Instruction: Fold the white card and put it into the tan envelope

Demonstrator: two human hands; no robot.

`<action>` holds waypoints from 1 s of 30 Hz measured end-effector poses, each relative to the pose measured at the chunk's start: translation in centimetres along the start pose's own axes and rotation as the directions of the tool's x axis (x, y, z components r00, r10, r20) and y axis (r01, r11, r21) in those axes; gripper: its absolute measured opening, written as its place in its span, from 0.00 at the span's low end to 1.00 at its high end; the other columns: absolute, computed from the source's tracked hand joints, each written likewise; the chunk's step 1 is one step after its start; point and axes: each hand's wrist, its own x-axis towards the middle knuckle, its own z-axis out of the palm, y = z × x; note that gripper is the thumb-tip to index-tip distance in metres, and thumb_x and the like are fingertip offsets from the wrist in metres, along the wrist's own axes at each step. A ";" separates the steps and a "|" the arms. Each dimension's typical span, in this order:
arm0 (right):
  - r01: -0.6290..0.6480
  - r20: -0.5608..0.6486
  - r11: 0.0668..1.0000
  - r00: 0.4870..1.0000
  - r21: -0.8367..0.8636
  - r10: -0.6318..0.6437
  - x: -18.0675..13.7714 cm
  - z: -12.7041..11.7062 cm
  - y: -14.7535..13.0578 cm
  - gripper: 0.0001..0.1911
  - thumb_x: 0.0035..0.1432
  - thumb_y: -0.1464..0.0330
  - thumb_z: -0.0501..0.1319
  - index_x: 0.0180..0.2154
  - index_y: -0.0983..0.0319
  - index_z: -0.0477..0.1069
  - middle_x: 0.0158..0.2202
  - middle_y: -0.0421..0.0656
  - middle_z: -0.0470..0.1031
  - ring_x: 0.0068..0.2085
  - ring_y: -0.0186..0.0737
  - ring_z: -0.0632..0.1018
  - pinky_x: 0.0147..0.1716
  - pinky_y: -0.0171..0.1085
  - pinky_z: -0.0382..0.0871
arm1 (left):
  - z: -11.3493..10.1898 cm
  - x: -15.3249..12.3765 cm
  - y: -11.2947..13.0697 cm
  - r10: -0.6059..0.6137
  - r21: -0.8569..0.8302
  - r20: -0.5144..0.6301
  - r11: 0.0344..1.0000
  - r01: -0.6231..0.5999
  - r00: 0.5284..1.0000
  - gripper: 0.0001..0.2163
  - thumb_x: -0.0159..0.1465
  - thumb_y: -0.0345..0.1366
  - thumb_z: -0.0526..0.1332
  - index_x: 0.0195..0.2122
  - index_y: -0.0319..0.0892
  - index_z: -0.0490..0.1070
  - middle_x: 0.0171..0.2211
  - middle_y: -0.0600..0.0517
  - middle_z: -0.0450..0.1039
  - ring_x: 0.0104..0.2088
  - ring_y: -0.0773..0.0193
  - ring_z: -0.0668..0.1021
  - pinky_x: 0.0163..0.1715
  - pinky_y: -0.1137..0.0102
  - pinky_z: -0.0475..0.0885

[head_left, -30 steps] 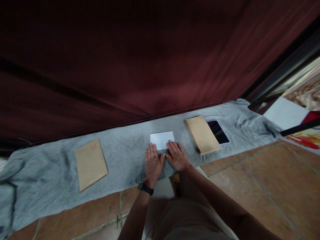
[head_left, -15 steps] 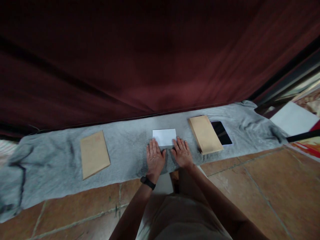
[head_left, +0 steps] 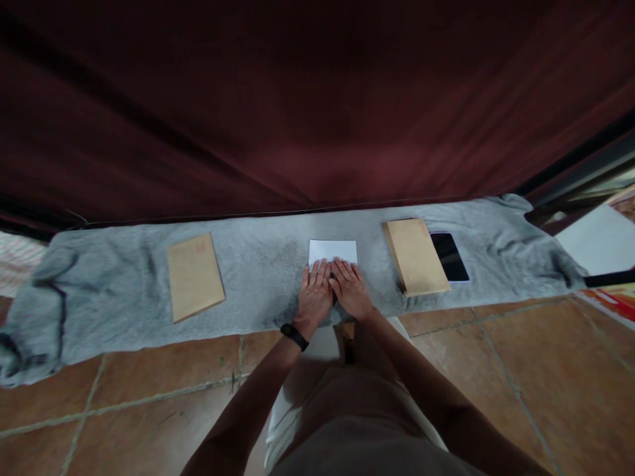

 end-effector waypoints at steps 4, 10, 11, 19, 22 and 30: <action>-0.046 -0.040 0.999 0.998 -0.009 0.045 -0.5 0.6 0.4 0.27 0.75 0.62 0.45 0.71 0.62 0.56 0.72 0.48 0.56 0.72 0.45 0.58 0.71 0.51 0.47 | -0.2 0.1 0.2 0.005 -0.006 0.002 1.000 -0.005 1.000 0.27 0.72 0.32 0.44 0.72 0.34 0.53 0.72 0.42 0.53 0.74 0.53 0.51 0.72 0.48 0.43; -0.083 -0.086 0.996 0.993 -0.015 0.082 -1.5 0.4 1.7 0.29 0.74 0.61 0.47 0.71 0.64 0.54 0.72 0.50 0.56 0.72 0.49 0.59 0.70 0.53 0.48 | 0.1 0.1 0.1 0.005 -0.023 -0.019 1.000 -0.006 1.000 0.26 0.73 0.36 0.45 0.71 0.33 0.55 0.72 0.42 0.55 0.74 0.53 0.52 0.73 0.49 0.43; -0.088 -0.088 0.996 0.992 -0.018 0.086 -1.6 0.3 1.9 0.30 0.74 0.60 0.47 0.72 0.64 0.53 0.72 0.50 0.56 0.72 0.49 0.59 0.70 0.53 0.48 | 0.1 0.1 0.0 0.007 -0.022 -0.023 1.000 -0.008 1.000 0.26 0.73 0.36 0.46 0.71 0.33 0.56 0.72 0.42 0.55 0.74 0.53 0.52 0.73 0.49 0.43; -0.117 -0.119 0.993 0.986 -0.029 0.113 -2.3 -0.1 3.0 0.31 0.74 0.60 0.46 0.72 0.67 0.52 0.71 0.53 0.58 0.71 0.51 0.61 0.70 0.54 0.50 | 0.3 0.1 -0.1 0.012 -0.015 -0.039 1.000 -0.012 0.999 0.26 0.73 0.36 0.47 0.71 0.35 0.55 0.72 0.43 0.55 0.73 0.52 0.54 0.72 0.48 0.43; -0.117 -0.127 0.993 0.986 -0.023 0.113 -2.0 -0.4 2.9 0.30 0.75 0.60 0.45 0.72 0.66 0.53 0.71 0.53 0.58 0.71 0.51 0.60 0.70 0.54 0.50 | 0.3 0.2 0.0 0.005 -0.013 -0.030 1.000 -0.005 1.000 0.27 0.73 0.36 0.46 0.71 0.35 0.54 0.72 0.43 0.54 0.73 0.53 0.53 0.72 0.48 0.43; -0.033 -0.068 0.999 0.997 -0.028 0.031 -1.3 -0.2 1.7 0.26 0.74 0.62 0.47 0.68 0.59 0.62 0.71 0.46 0.59 0.70 0.48 0.61 0.70 0.53 0.49 | 0.1 0.0 -0.2 -0.018 -0.056 -0.015 0.998 0.018 1.000 0.27 0.73 0.36 0.45 0.72 0.35 0.53 0.72 0.43 0.54 0.73 0.55 0.53 0.72 0.51 0.48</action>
